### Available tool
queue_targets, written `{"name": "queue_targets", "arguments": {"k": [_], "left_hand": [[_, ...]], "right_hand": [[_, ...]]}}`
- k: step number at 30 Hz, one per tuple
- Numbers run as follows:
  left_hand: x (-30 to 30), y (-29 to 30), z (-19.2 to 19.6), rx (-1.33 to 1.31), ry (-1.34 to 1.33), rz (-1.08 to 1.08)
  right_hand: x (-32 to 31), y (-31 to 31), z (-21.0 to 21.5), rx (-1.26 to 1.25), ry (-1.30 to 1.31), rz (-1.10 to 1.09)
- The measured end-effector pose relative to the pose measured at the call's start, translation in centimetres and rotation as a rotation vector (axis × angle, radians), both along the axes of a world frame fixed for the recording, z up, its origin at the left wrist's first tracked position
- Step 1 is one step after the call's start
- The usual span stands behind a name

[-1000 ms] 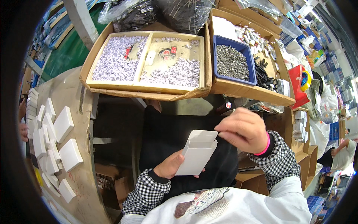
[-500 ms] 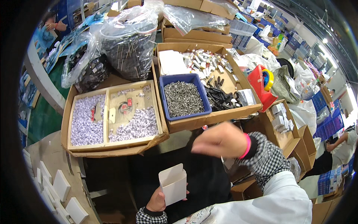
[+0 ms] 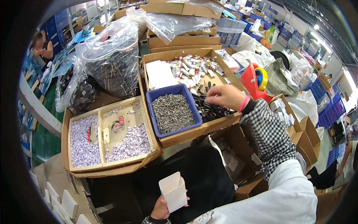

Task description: The person repeatedly picks small black components and white foam pieces from trays, places them into small white boxes, and seals the boxes with tape. The process is continuous and repetitive throughout the clip.

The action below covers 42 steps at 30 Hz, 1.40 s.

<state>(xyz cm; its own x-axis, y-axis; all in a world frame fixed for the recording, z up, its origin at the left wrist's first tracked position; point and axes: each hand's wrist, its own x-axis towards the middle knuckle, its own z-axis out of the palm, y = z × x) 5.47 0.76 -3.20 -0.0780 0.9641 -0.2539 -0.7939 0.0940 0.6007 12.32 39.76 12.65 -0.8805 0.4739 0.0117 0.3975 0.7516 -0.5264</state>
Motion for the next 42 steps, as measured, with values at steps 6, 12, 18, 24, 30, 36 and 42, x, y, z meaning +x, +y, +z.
{"name": "queue_targets", "arguments": {"k": [6,12,18,24,30,36,42], "left_hand": [[-0.2,1.1,0.1,-0.009,-0.003,-0.043],[0.4,1.8,0.9,-0.009,0.022,-0.056],[0.4,0.9,1.4,0.052,0.038,-0.013],[0.3,-0.7,0.4,0.196,0.093,0.095],[1.1,-1.0,0.2,0.267,0.184,0.156],[1.9,-1.2,0.7,0.322,0.32,0.247],[1.9,-1.8,0.4,0.343,0.414,0.247]], "right_hand": [[-3.3,6.1,1.2,-0.168,0.039,-0.314],[-9.4,8.6,-1.3,0.146,-0.432,-0.346],[-10.5,9.2,-2.1,0.342,-0.545,-0.248],[-4.4,3.3,1.7,-0.139,0.303,-0.115],[2.8,-13.6,2.4,-0.463,0.475,0.3],[2.4,-20.1,-0.1,-0.346,0.567,0.74],[2.9,-21.3,-0.9,-0.277,0.49,0.751]]}}
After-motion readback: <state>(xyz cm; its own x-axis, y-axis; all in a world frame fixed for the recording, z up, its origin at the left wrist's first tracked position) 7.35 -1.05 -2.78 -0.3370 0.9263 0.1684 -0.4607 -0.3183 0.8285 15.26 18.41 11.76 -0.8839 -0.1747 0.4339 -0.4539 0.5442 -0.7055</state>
